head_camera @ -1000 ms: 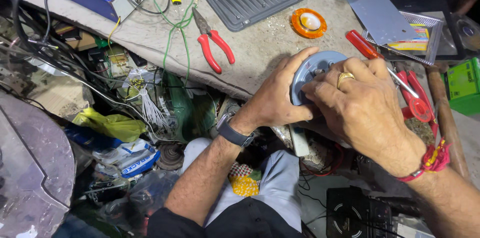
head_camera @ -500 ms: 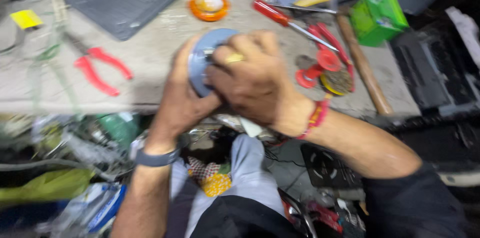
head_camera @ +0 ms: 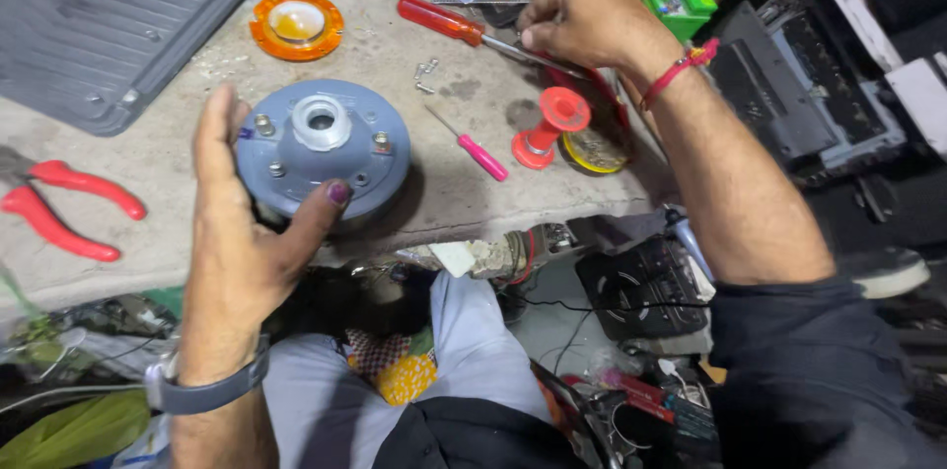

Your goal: The person works on a grey cylindrical electrical motor, using a screwdriver to tighten screws on the terminal cover and pliers to attach a yellow wire connector to a terminal. The person rotates the motor to access different sides and secures the connections.

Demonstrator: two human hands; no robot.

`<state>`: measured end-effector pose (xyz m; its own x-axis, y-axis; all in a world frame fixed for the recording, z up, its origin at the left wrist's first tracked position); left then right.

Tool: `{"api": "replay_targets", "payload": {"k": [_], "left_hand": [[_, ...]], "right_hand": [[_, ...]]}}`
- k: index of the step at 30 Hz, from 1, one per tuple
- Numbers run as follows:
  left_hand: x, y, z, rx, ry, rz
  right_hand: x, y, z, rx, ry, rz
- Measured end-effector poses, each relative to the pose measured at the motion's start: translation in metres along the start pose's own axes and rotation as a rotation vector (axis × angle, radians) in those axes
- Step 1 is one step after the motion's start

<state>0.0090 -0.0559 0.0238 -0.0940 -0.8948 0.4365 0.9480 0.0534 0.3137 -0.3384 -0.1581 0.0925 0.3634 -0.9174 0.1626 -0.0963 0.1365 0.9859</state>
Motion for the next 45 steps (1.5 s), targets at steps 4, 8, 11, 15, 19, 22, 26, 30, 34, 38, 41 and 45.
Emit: {"api": "replay_targets", "payload": {"k": [4, 8, 11, 15, 19, 22, 26, 30, 34, 38, 41, 45], "left_hand": [[-0.006, 0.006, 0.006, 0.072, -0.192, 0.043], [0.001, 0.014, 0.004, 0.063, -0.141, 0.067], [0.005, 0.015, 0.007, 0.089, -0.152, 0.077], [0.007, 0.02, 0.001, 0.139, -0.135, 0.082], [0.006, 0.025, 0.002, 0.12, -0.154, 0.096], [0.004, 0.028, 0.004, 0.154, -0.161, 0.109], [0.002, 0.032, 0.006, 0.181, -0.178, 0.119], [0.0, 0.034, 0.005, 0.176, -0.197, 0.139], [-0.001, 0.035, 0.003, 0.149, -0.21, 0.137], [-0.001, 0.033, 0.0, 0.165, -0.198, 0.128], [0.0, 0.032, -0.001, 0.17, -0.186, 0.127], [0.001, 0.034, -0.002, 0.191, -0.171, 0.128]], "right_hand": [[0.024, -0.066, 0.024, -0.193, -0.073, -0.249], [0.026, -0.057, 0.026, -0.157, -0.059, -0.086], [0.018, -0.014, 0.021, -0.079, -0.016, 0.046], [-0.003, 0.049, -0.014, 0.737, 0.005, 0.398], [-0.012, 0.084, -0.096, 1.113, 0.19, 0.414], [-0.007, 0.074, -0.164, 1.183, 0.328, 0.328], [0.013, 0.037, -0.215, 1.24, 0.338, 0.192], [0.026, 0.017, -0.231, 1.208, 0.343, 0.126], [0.031, 0.009, -0.233, 1.178, 0.352, 0.12], [0.035, 0.005, -0.232, 1.183, 0.334, 0.096], [0.034, 0.009, -0.238, 1.128, 0.369, 0.057], [0.027, 0.023, -0.254, 0.838, 0.433, 0.018]]}}
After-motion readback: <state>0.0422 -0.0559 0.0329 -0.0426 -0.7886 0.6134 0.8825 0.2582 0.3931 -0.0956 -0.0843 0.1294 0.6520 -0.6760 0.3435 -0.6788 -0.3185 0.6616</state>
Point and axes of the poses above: each hand's wrist, its own x-axis towards the middle knuckle, its own y-axis out of the back of the hand, z = x × y, the point moved 9 cm from there along x, towards the middle knuckle, and after that the axes turned 6 degrees about y, right-handed, at the moved point
